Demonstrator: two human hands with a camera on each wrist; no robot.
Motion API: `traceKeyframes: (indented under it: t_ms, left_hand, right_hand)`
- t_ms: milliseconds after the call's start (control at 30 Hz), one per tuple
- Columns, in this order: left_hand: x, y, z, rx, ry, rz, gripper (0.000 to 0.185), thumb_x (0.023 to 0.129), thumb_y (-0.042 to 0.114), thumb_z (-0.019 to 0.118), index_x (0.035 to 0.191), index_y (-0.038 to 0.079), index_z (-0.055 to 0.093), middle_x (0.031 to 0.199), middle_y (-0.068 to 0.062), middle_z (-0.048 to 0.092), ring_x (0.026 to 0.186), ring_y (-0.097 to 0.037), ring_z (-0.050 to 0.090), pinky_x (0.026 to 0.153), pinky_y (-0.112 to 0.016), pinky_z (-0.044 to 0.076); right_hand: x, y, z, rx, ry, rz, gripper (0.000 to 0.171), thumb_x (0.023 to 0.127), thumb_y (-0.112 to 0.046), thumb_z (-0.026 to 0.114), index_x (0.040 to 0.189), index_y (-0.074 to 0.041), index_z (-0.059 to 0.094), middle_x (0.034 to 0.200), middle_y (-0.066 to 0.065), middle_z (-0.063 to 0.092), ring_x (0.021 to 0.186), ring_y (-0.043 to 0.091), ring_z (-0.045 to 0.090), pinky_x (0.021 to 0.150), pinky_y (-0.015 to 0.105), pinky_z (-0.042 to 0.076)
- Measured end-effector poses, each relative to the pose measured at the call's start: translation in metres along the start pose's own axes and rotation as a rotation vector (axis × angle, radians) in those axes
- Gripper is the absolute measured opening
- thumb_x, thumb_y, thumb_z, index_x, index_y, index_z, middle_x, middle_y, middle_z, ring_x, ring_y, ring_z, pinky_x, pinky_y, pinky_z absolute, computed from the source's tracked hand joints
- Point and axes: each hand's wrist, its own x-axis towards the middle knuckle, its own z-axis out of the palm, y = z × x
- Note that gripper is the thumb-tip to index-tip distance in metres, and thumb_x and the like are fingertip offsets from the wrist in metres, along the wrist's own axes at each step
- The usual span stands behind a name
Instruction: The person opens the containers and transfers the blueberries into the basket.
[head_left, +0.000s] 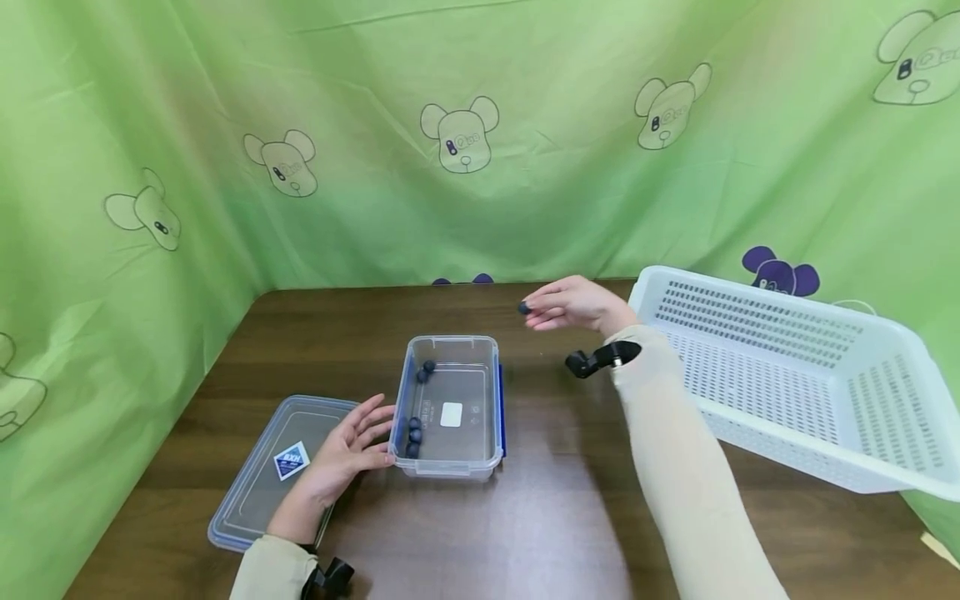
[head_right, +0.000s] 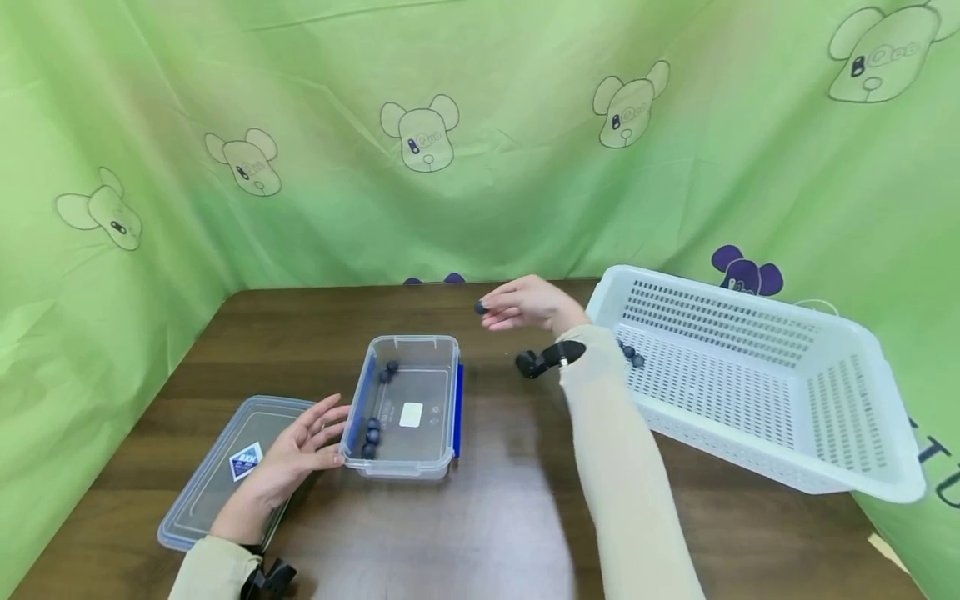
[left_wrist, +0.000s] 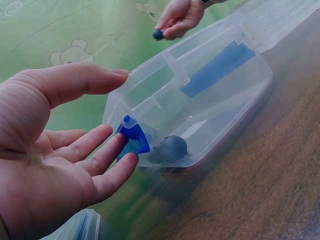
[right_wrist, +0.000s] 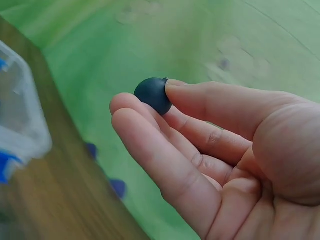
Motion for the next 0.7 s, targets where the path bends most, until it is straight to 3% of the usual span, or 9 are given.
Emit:
traceKeyframes:
  t_ms: [200, 467, 700]
  left_hand:
    - [-0.001, -0.001, 0.002, -0.012, -0.005, -0.011, 0.097, 0.078, -0.010, 0.075, 0.154, -0.008, 0.014, 0.151, -0.034, 0.028, 0.120, -0.010, 0.054, 0.098, -0.026, 0.047]
    - [-0.003, -0.004, 0.002, -0.016, 0.004, -0.013, 0.098, 0.078, -0.010, 0.075, 0.154, -0.008, 0.014, 0.151, -0.033, 0.029, 0.118, -0.008, 0.054, 0.097, -0.026, 0.048]
    - [-0.002, -0.003, 0.002, -0.023, 0.002, -0.022, 0.098, 0.078, -0.011, 0.075, 0.155, -0.007, 0.014, 0.151, -0.032, 0.029, 0.119, -0.008, 0.055, 0.098, -0.027, 0.047]
  right_hand:
    - [-0.036, 0.005, -0.050, 0.119, 0.063, -0.024, 0.030, 0.102, 0.005, 0.047, 0.093, -0.004, 0.074, 0.089, 0.014, 0.074, 0.085, 0.021, 0.072, 0.083, 0.032, 0.057]
    - [-0.079, 0.026, -0.106, 0.252, 0.072, -0.077, 0.032, 0.104, 0.005, 0.042, 0.099, -0.002, 0.072, 0.097, 0.013, 0.073, 0.090, 0.021, 0.072, 0.084, 0.030, 0.056]
    - [-0.110, 0.038, -0.136, 0.354, 0.123, -0.058, 0.031, 0.103, 0.005, 0.042, 0.100, -0.001, 0.073, 0.100, 0.016, 0.072, 0.092, 0.025, 0.072, 0.085, 0.033, 0.056]
